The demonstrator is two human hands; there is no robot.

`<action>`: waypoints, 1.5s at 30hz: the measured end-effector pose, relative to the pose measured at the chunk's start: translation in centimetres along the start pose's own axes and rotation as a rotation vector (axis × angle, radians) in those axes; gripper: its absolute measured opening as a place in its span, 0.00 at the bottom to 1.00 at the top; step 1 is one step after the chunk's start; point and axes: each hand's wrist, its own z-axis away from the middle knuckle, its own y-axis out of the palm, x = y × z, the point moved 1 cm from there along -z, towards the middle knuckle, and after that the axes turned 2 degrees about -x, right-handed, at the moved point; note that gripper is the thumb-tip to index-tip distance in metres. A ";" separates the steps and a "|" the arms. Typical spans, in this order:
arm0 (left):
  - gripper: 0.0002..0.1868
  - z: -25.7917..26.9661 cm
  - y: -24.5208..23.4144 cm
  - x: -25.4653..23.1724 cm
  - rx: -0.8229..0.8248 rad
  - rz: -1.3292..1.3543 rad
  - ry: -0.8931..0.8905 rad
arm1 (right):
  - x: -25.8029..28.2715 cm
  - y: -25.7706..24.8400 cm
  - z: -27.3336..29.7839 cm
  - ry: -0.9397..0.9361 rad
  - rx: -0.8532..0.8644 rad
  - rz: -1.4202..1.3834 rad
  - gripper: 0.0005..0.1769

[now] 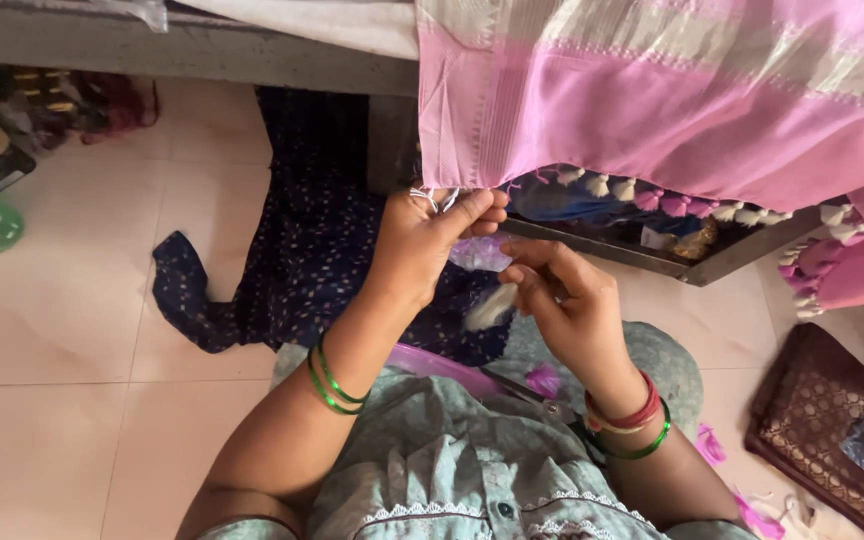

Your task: The recorder is making decorative white tassels and attaching them to the edge of a pink cloth.

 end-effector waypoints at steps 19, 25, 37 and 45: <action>0.08 3.3 -0.6 -0.8 -0.048 -0.307 0.118 | 1.6 2.0 -1.8 -0.316 -0.244 0.393 0.16; 0.08 3.6 -0.7 -0.9 -0.015 -0.274 0.122 | 1.8 1.9 -1.8 -0.321 -0.237 0.356 0.17; 0.07 4.1 0.1 -1.8 0.055 -0.211 0.055 | 2.3 1.9 -1.7 -0.423 -0.280 0.396 0.16; 0.06 4.1 0.2 -2.3 0.094 -0.246 0.097 | 3.0 2.9 -0.7 -0.491 -0.309 0.395 0.16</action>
